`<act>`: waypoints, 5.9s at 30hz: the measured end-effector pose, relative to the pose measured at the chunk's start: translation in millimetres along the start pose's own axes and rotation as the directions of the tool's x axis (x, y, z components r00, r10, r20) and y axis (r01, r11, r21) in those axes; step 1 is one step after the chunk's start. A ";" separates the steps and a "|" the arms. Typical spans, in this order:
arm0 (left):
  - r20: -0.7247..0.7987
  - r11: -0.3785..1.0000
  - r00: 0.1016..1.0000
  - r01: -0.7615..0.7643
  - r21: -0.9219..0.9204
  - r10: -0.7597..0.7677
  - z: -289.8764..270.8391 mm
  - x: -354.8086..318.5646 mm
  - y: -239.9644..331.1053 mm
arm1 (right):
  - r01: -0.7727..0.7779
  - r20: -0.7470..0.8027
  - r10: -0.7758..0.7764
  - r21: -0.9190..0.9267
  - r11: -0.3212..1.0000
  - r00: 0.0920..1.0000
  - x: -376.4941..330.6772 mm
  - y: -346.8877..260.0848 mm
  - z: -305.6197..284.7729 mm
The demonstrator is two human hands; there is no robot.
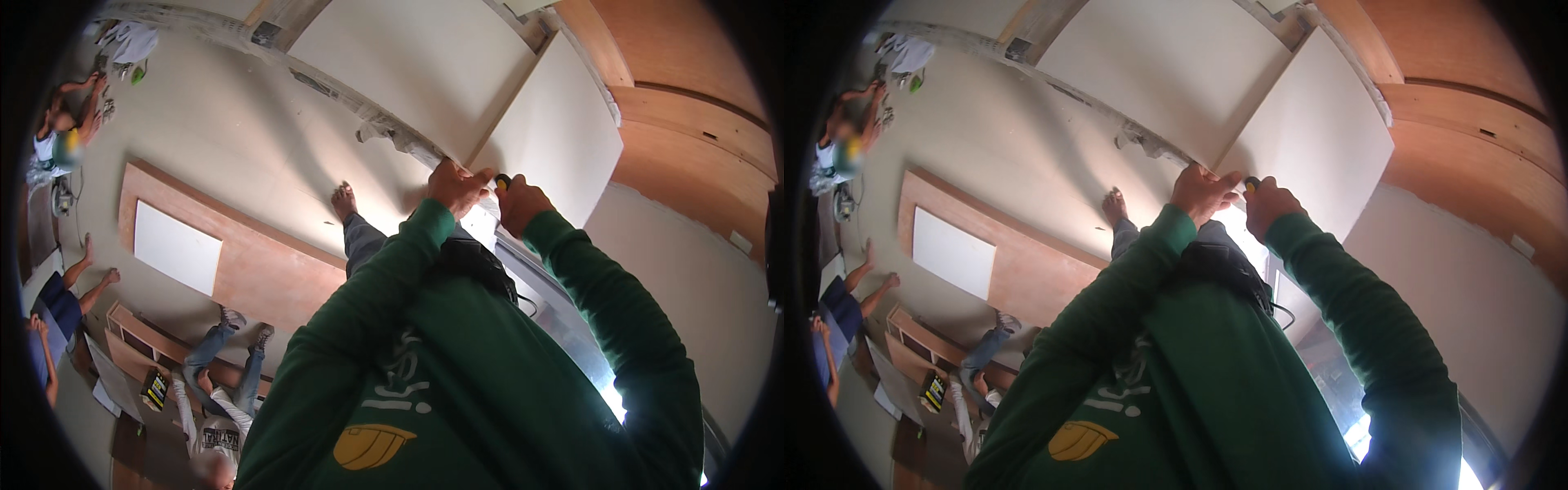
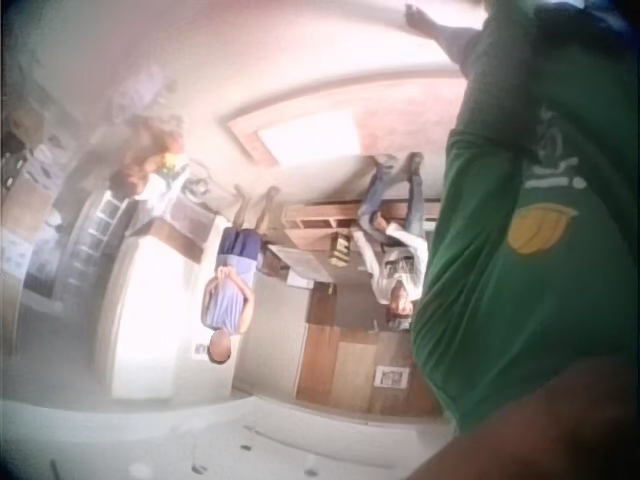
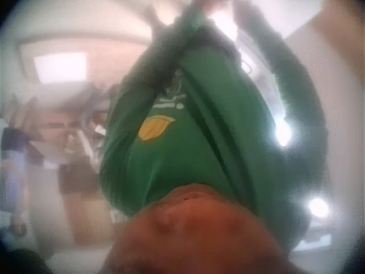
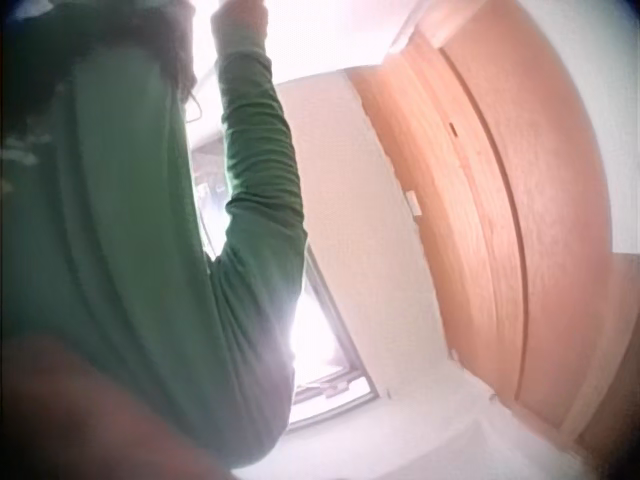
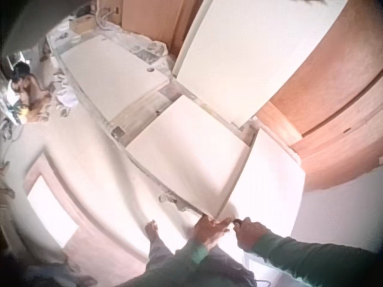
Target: The person handles large white cabinet panels, positioning them against a wall and using a screwdriver to drive screws into pre-drilled holes. They repeatedly lift and align the panels, securing them to the wall structure while other people work in the background.
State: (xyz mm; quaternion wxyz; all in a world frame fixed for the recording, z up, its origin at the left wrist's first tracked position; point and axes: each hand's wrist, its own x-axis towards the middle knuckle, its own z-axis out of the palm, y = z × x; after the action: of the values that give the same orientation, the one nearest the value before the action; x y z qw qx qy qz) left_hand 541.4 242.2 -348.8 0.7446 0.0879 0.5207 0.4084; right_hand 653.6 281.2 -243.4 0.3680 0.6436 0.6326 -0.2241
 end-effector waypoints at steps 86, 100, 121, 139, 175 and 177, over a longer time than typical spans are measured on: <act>-0.353 0.953 0.888 -0.303 0.030 0.294 235.7 -51.6 -235.4 | 0.644 -0.099 -0.659 -0.151 0.750 0.745 -10.2 314.9 87.6; -0.380 0.902 0.820 -0.417 0.115 0.428 233.5 -46.7 -246.3 | 0.540 0.031 -0.587 -0.434 0.721 0.809 -19.1 291.4 68.2; -0.387 0.886 0.810 -0.461 0.041 0.440 236.5 -42.2 -255.4 | 0.559 0.036 -0.613 -0.456 0.693 0.789 -10.3 294.4 63.0; -0.366 0.914 0.846 -0.404 0.034 0.387 238.6 -47.3 -251.7 | 0.619 0.039 -0.663 -0.404 0.674 0.748 -5.4 310.3 66.0; -0.343 0.845 0.819 -0.284 0.454 0.460 230.2 -24.0 -250.0 | 0.684 -0.204 -0.786 -0.399 0.611 0.583 15.8 332.5 81.5; -0.353 0.836 0.802 -0.300 0.460 0.482 231.9 -18.0 -256.7 | 0.733 -0.218 -0.818 -0.365 0.574 0.532 24.8 336.4 85.5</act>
State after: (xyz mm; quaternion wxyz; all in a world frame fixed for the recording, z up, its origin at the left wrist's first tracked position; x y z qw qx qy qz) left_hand 868.3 130.8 -376.3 0.4669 0.2406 0.7188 0.4554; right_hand 1000.7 256.5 -251.9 0.1761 0.2749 0.9304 -0.1670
